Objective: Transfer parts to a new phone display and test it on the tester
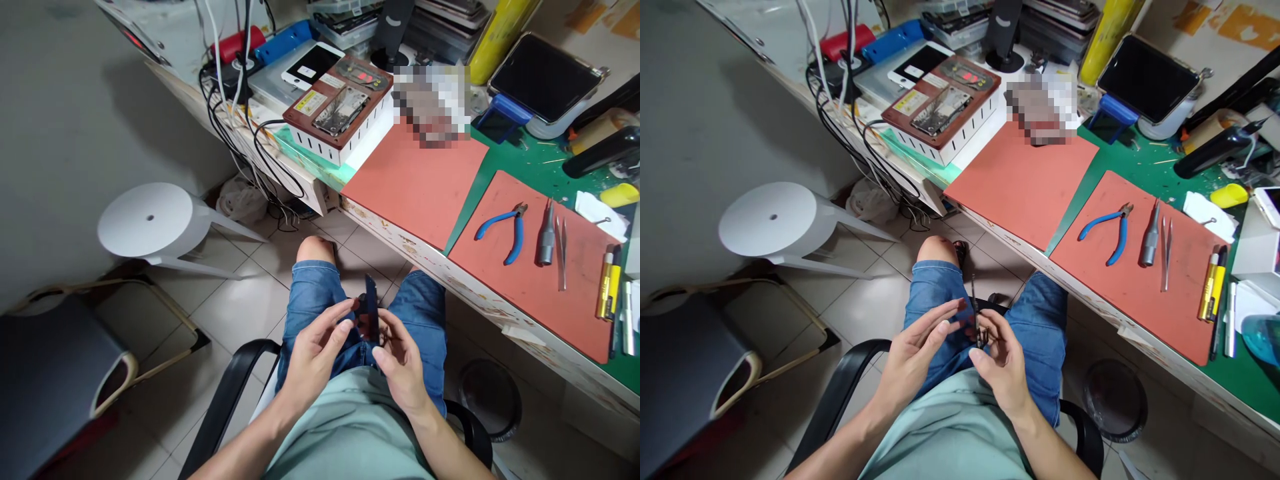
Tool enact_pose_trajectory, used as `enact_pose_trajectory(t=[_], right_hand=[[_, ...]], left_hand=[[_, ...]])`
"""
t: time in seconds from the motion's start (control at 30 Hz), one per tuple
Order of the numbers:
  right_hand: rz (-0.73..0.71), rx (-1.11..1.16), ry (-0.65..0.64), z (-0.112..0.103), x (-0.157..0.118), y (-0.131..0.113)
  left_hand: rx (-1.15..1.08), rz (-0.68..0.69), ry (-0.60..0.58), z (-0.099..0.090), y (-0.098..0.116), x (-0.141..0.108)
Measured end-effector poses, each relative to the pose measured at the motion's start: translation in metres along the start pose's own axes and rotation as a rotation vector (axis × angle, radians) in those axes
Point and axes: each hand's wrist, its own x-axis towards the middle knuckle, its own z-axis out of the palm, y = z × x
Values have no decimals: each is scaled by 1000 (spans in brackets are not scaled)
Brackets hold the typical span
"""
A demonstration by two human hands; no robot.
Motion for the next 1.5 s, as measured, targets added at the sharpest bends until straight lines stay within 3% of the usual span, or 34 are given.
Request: enact_pose_trajectory(t=[0.17, 0.3, 0.6, 0.83, 1.07, 1.23, 1.5], right_hand=[[-234, -559, 307, 8, -5, 6], [-314, -678, 272, 10, -10, 4], [15, -464, 164, -9, -11, -13], [71, -305, 123, -15, -6, -10], [158, -155, -16, -12, -6, -15], [189, -137, -24, -18, -7, -13], [167, -132, 21, -17, -5, -6]], left_hand=[[-166, -63, -59, 5, -14, -2], [-255, -109, -80, 8, -13, 2], [-406, -161, -91, 4, 1, 6], [-425, -199, -132, 0, 7, 7], [-391, -182, -103, -3, 10, 13], [-406, -172, -111, -4, 9, 18], [-581, -215, -277, 1, 13, 9]])
